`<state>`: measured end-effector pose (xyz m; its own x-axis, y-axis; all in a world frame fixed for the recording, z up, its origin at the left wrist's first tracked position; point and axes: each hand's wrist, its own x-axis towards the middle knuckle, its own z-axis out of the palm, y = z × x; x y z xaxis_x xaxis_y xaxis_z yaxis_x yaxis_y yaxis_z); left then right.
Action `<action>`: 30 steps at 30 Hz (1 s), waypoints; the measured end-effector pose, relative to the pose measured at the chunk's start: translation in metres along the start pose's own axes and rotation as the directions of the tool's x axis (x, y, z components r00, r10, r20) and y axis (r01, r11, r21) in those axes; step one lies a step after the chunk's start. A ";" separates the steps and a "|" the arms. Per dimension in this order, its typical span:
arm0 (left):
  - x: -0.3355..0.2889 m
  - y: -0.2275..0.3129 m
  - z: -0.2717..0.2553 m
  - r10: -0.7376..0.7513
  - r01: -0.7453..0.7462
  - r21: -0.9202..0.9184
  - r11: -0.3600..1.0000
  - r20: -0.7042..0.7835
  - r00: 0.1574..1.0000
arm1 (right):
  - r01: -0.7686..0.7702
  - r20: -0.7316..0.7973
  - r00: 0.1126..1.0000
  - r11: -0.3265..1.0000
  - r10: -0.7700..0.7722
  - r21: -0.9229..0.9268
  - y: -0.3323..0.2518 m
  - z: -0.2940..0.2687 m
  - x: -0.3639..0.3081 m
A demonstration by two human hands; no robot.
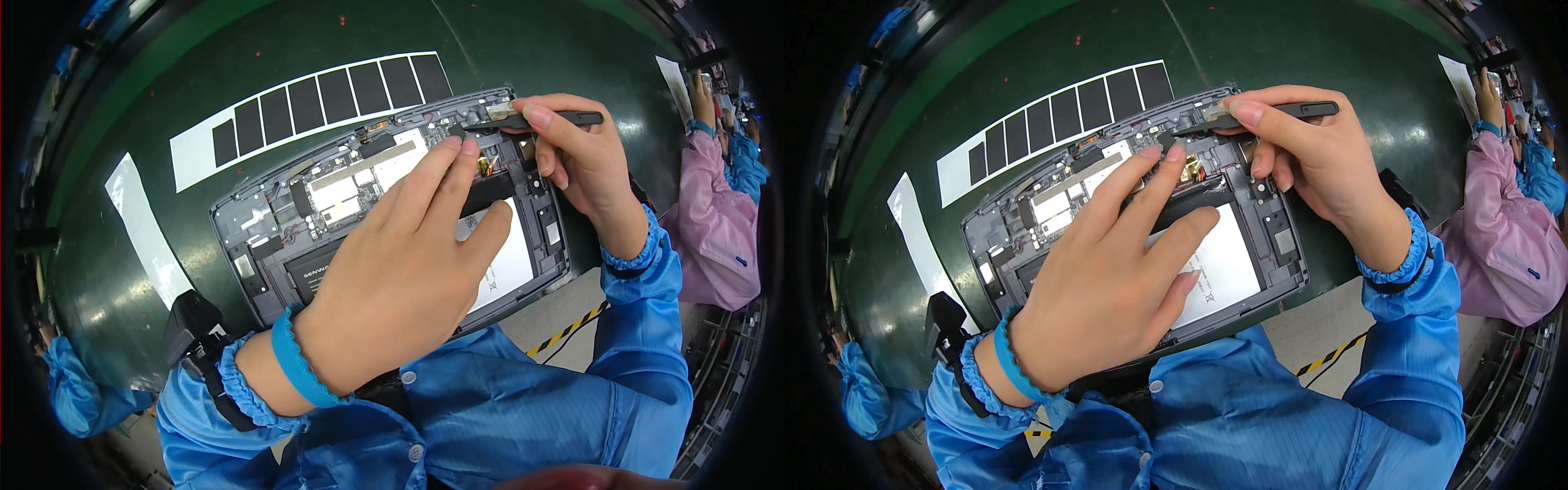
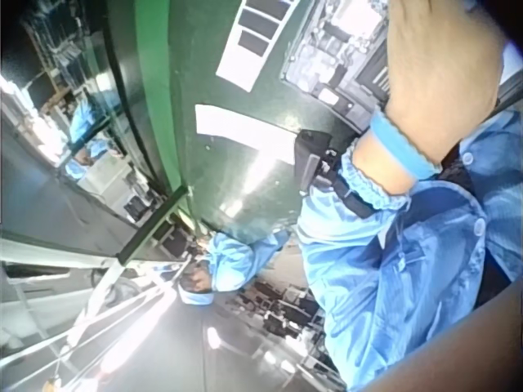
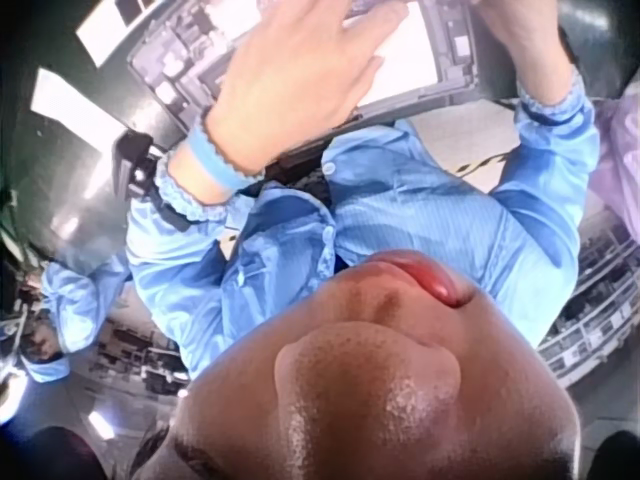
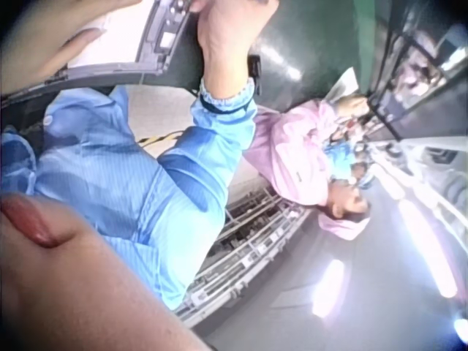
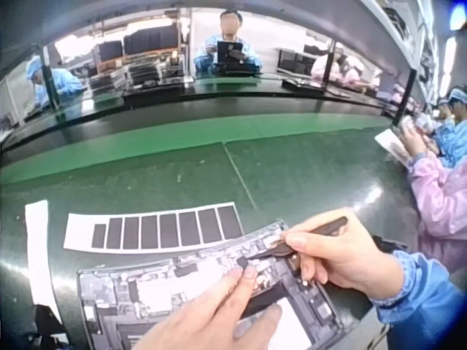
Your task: Assembling the internal components, wires, and connectors of a tablet or laptop chassis at a factory assembly line.
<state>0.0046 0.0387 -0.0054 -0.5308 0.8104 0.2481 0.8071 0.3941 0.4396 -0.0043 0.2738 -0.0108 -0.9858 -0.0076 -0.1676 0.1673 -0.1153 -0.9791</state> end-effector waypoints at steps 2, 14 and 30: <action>0.000 0.002 0.002 -0.007 0.007 0.015 1.000 -0.012 1.000 | 0.006 -0.002 1.000 1.000 -0.006 0.002 0.001 -0.001 0.001; -0.003 0.002 0.003 -0.064 0.052 -0.101 0.993 -0.120 0.991 | 0.163 -0.113 0.982 0.977 -0.148 0.136 0.004 -0.006 0.016; -0.155 0.044 -0.016 -0.747 0.141 -0.972 0.187 -0.048 0.663 | 0.221 -0.096 0.943 0.817 -0.317 -0.532 0.025 0.024 -0.072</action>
<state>0.1183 -0.0768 -0.0113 -0.9672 0.2222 -0.1229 -0.1753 -0.2339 0.9563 0.0702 0.2479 -0.0205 -0.9821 0.1245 0.1416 -0.0746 0.4330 -0.8983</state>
